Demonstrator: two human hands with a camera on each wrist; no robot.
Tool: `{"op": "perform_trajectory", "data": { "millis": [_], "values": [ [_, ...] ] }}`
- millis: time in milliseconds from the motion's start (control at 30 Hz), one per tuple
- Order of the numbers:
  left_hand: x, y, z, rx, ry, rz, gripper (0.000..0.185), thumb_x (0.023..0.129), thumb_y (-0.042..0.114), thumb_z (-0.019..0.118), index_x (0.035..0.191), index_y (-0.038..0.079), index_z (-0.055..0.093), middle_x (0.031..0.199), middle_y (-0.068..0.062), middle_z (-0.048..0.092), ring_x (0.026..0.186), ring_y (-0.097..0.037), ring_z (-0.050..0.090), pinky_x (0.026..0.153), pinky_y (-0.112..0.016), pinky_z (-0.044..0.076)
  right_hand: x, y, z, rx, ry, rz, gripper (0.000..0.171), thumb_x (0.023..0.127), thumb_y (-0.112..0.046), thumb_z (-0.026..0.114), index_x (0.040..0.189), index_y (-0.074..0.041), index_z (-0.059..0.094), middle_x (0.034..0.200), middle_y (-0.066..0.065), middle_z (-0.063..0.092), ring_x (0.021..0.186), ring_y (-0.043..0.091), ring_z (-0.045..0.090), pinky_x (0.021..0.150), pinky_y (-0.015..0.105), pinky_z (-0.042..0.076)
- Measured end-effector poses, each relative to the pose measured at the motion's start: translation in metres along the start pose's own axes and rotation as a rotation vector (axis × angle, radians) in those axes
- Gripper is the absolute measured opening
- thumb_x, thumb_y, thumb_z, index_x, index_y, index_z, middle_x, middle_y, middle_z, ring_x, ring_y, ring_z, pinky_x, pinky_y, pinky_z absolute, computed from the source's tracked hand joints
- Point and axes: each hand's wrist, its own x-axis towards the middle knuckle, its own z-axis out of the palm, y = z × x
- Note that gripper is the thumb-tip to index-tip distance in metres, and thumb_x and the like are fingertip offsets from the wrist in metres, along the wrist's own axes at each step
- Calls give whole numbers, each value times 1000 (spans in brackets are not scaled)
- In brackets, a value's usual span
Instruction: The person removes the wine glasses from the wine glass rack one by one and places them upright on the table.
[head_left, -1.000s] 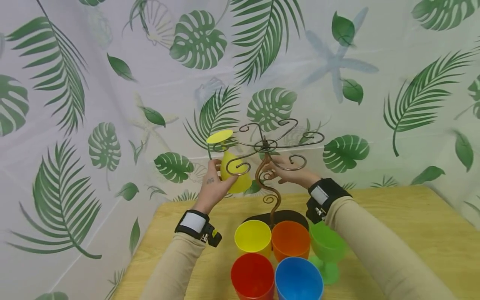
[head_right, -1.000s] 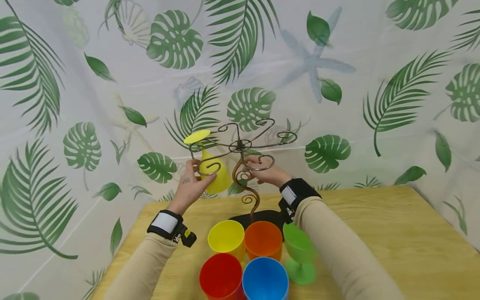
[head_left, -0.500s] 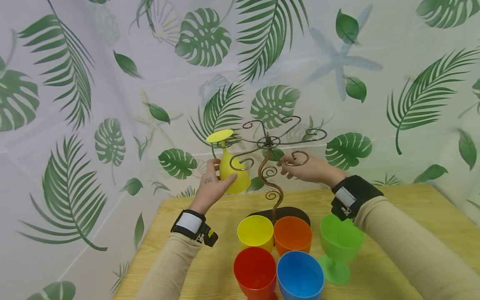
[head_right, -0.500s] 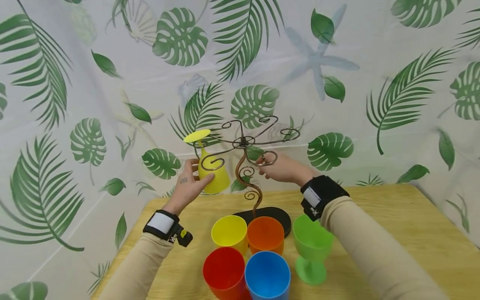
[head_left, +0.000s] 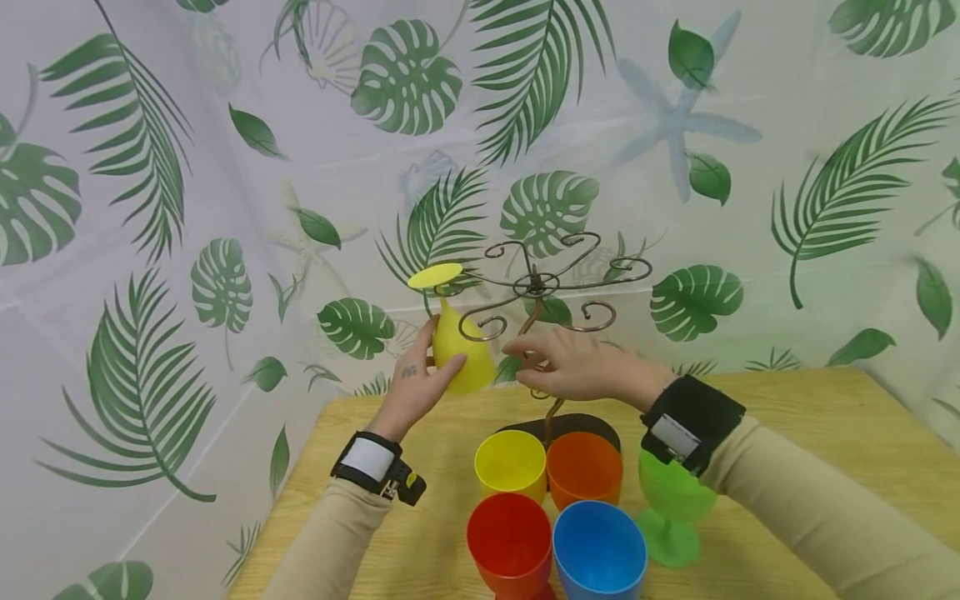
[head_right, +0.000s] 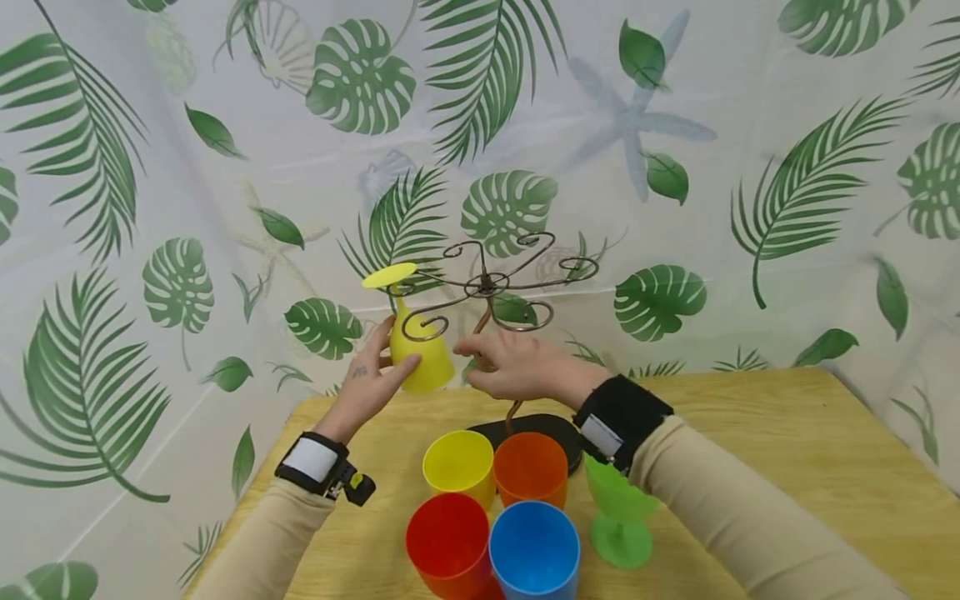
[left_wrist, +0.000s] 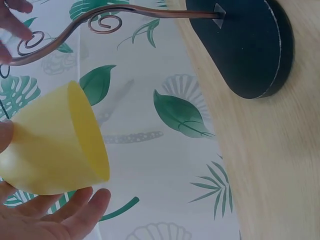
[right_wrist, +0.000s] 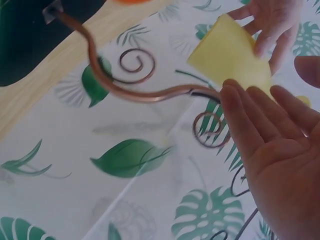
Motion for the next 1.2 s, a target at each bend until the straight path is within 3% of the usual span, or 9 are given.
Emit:
{"op": "perform_trajectory", "data": {
  "millis": [100, 200, 300, 433, 600, 733, 833, 1033, 1200],
  "values": [
    [-6, -3, -2, 0, -17, 29, 78, 103, 37, 60, 165, 17, 16, 161, -16, 37, 124, -41, 60, 89, -46, 61, 5, -8, 3, 18, -4, -20, 55, 100, -24, 61, 150, -5, 49, 96, 8, 73, 89, 25, 72, 74, 34, 61],
    [-12, -6, -2, -4, -28, 34, 77, 105, 37, 57, 166, 22, 12, 165, -11, 32, 128, -40, 58, 91, -47, 60, 9, -11, 8, 64, -18, -9, 62, 100, -24, 61, 156, -5, 40, 109, 11, 73, 95, 27, 73, 82, 39, 62],
    [-15, -9, -1, -11, -28, 56, 77, 105, 36, 58, 166, 24, 13, 166, -8, 30, 128, -40, 57, 92, -49, 59, 11, -11, 12, 113, -26, -1, 65, 101, -23, 61, 157, -5, 36, 135, 16, 65, 108, 30, 72, 92, 46, 59],
    [-22, -13, 2, -22, -35, 106, 77, 104, 31, 60, 166, 18, 15, 167, -9, 29, 129, -42, 57, 92, -51, 59, 11, -10, 17, 149, -29, -4, 67, 101, -22, 61, 159, -6, 32, 141, 18, 61, 112, 32, 71, 94, 48, 58],
    [-29, -16, -1, -32, -29, 119, 76, 103, 24, 63, 165, 15, 19, 167, -9, 29, 130, -44, 56, 92, -54, 58, 14, -16, 21, 155, -33, -7, 72, 101, -26, 59, 162, -8, 26, 129, 16, 69, 107, 30, 72, 91, 44, 60],
    [-31, -13, -5, -48, -30, 137, 77, 102, 22, 65, 164, 15, 21, 167, -10, 29, 131, -44, 55, 93, -54, 58, 13, -22, 19, 184, -50, 21, 75, 101, -27, 59, 163, -9, 21, 145, 17, 58, 119, 35, 67, 94, 46, 59],
    [-34, -11, -7, -66, -54, 146, 78, 102, 21, 65, 165, 16, 19, 167, -11, 29, 131, -44, 55, 93, -53, 58, 10, -24, 18, 209, -74, 32, 77, 102, -27, 60, 164, -11, 18, 160, 16, 41, 129, 38, 61, 96, 49, 57],
    [-42, -5, -7, -83, -86, 149, 79, 102, 18, 64, 165, 18, 17, 167, -12, 29, 134, -44, 53, 97, -55, 56, 0, -23, 17, 195, -100, -24, 81, 101, -25, 62, 165, -15, 15, 165, 14, 33, 131, 39, 59, 96, 53, 56],
    [-49, -1, -8, -106, -107, 179, 78, 102, 17, 63, 165, 17, 17, 168, -10, 27, 133, -43, 54, 97, -52, 57, -5, -25, 15, 220, -131, -32, 80, 101, -28, 63, 166, -25, 15, 167, 6, 32, 134, 39, 56, 99, 58, 54]
  ]
}}
